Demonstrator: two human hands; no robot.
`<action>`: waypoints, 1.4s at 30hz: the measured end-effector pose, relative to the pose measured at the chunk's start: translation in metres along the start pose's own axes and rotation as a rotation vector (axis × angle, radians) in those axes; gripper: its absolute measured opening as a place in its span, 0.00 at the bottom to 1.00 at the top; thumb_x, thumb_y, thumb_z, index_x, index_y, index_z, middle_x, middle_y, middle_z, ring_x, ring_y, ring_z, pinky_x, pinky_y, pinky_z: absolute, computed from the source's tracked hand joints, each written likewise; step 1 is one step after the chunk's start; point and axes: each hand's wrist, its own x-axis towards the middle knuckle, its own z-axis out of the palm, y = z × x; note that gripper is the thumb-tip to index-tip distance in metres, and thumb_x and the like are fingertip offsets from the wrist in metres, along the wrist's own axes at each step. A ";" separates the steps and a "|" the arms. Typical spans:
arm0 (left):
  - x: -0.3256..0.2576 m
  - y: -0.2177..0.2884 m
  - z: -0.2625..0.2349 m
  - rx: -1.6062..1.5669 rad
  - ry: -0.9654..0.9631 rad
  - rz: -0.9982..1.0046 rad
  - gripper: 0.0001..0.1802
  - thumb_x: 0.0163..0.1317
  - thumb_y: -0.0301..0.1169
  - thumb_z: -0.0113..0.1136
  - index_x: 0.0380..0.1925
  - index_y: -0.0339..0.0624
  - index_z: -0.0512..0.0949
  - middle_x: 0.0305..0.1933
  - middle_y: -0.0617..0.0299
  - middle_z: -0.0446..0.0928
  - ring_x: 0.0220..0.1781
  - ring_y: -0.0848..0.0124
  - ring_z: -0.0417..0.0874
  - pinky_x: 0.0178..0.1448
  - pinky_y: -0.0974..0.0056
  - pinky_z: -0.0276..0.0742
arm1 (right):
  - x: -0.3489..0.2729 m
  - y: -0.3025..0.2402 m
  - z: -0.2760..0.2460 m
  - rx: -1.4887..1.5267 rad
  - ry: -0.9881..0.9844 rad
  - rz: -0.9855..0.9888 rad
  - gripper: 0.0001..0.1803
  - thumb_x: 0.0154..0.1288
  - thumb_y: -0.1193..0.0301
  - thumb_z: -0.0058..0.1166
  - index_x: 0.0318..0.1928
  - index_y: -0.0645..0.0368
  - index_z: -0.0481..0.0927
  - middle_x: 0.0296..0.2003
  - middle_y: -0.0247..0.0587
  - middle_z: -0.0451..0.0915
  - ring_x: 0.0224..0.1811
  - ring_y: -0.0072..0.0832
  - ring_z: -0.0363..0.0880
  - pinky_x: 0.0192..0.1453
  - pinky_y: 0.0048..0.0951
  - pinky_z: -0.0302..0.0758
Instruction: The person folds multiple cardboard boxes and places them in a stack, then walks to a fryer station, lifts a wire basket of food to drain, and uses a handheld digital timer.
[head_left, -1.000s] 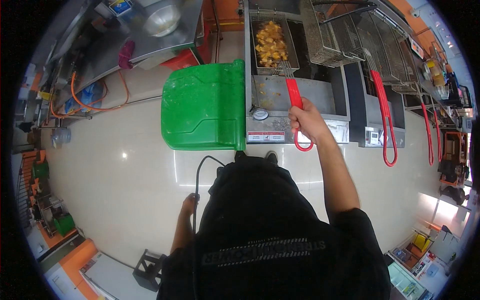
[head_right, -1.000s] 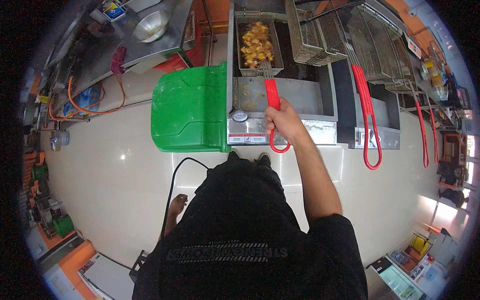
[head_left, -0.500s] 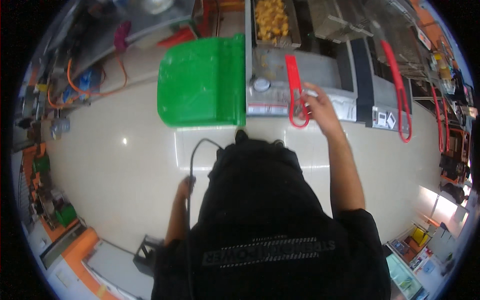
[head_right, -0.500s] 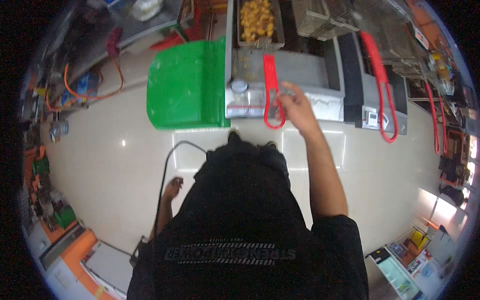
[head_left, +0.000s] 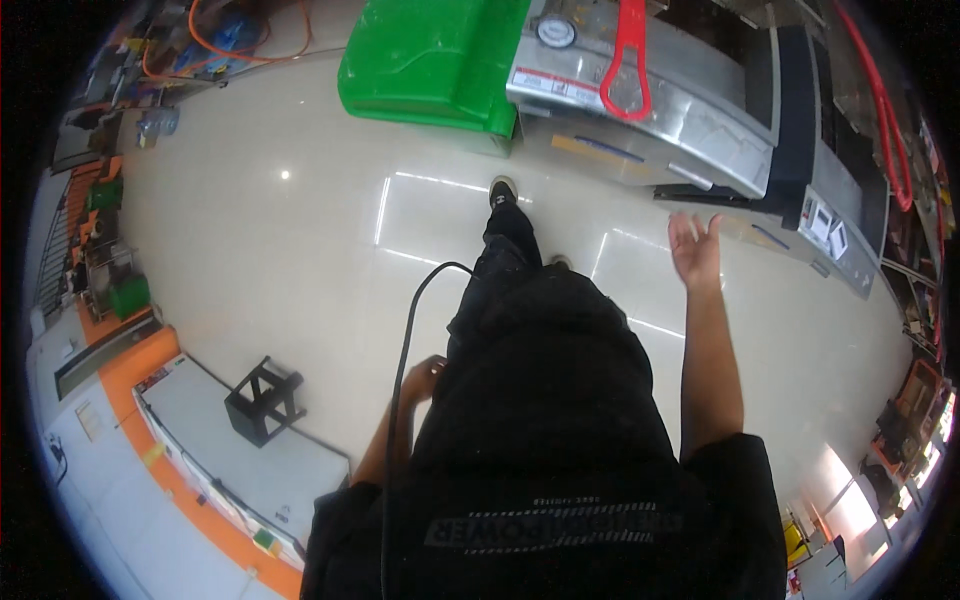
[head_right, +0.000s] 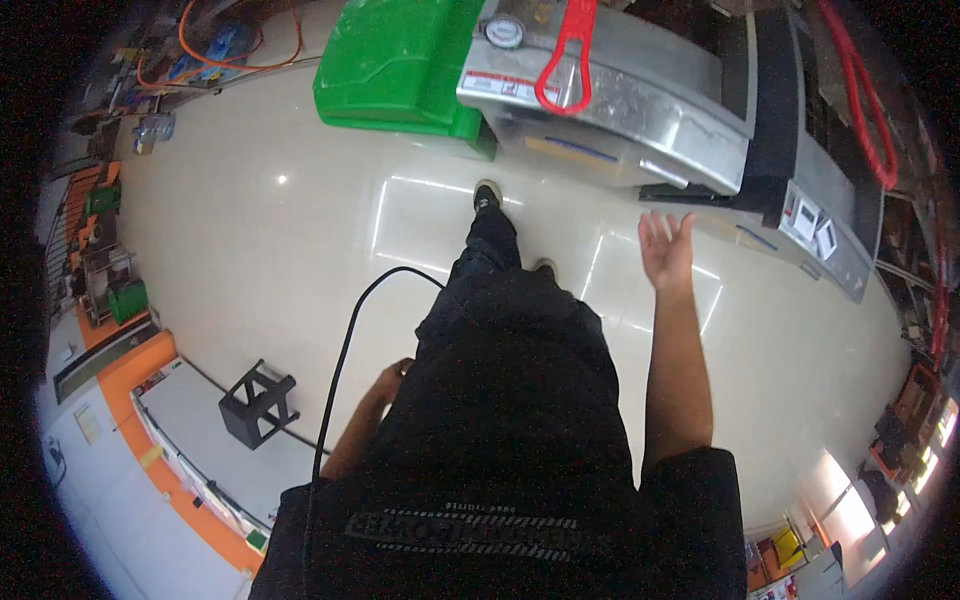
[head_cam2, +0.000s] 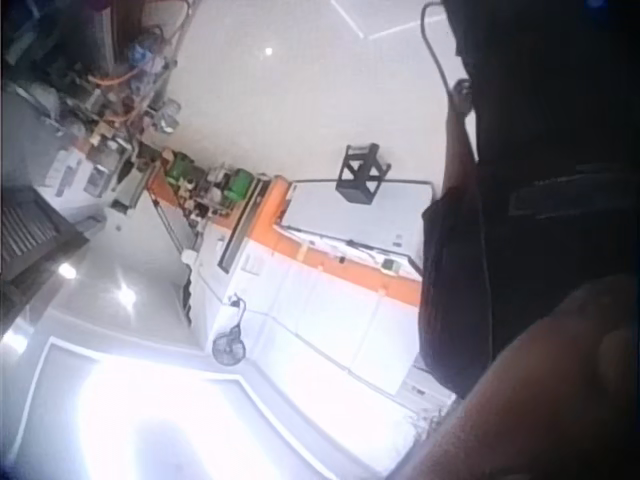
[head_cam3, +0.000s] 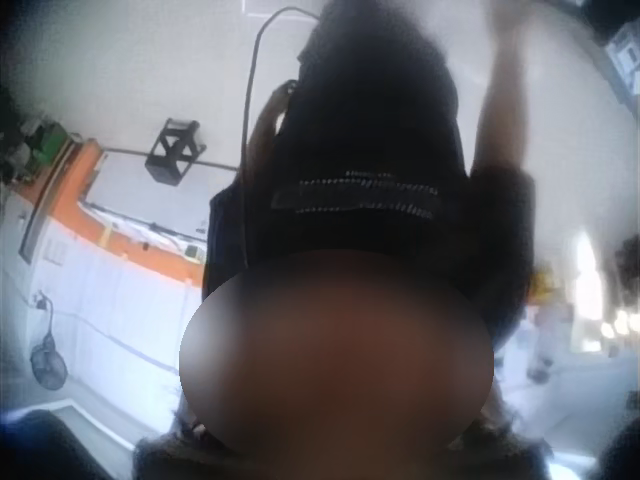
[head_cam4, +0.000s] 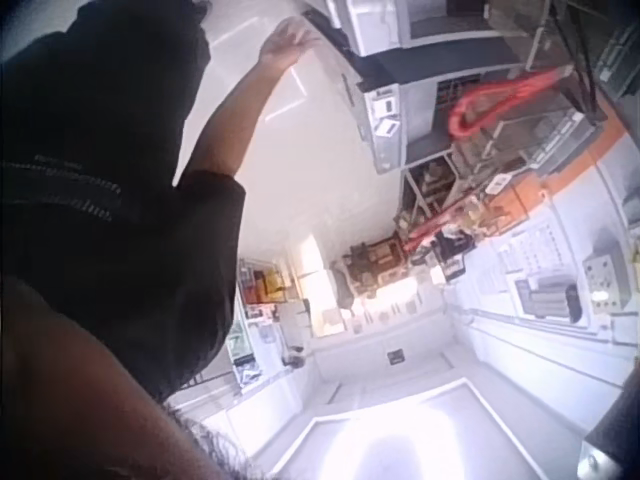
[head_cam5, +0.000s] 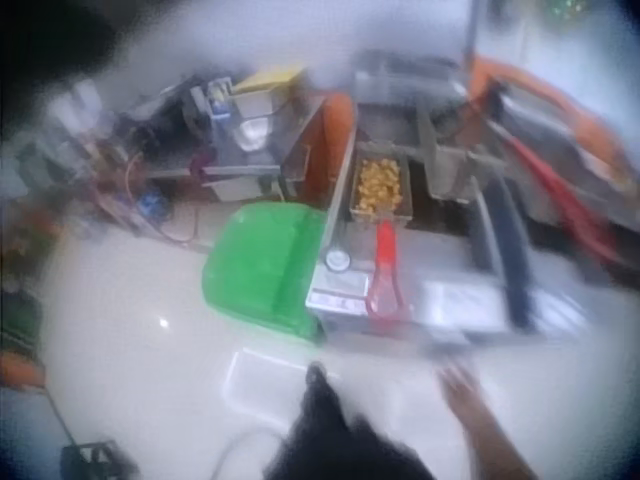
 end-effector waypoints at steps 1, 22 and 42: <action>-0.020 0.006 0.006 -0.007 -0.016 0.040 0.18 0.66 0.40 0.64 0.52 0.43 0.80 0.47 0.49 0.84 0.48 0.59 0.87 0.52 0.57 0.80 | 0.010 -0.005 -0.009 0.006 -0.058 -0.034 0.55 0.66 0.41 0.56 0.78 0.57 0.41 0.73 0.53 0.58 0.70 0.48 0.68 0.72 0.43 0.69; -0.140 -0.051 0.049 -0.143 0.145 -0.076 0.16 0.71 0.38 0.59 0.51 0.39 0.80 0.45 0.52 0.83 0.49 0.64 0.85 0.54 0.59 0.80 | 0.129 -0.007 0.007 0.169 -0.157 -0.047 0.26 0.65 0.44 0.58 0.53 0.47 0.76 0.47 0.30 0.76 0.49 0.27 0.74 0.46 0.29 0.73; -0.086 -0.036 0.035 -0.158 0.218 0.012 0.13 0.73 0.36 0.56 0.48 0.40 0.80 0.44 0.53 0.84 0.49 0.62 0.85 0.55 0.59 0.78 | -0.073 0.151 -0.036 -0.121 0.188 0.350 0.18 0.72 0.51 0.57 0.43 0.53 0.74 0.31 0.33 0.75 0.32 0.28 0.77 0.35 0.22 0.76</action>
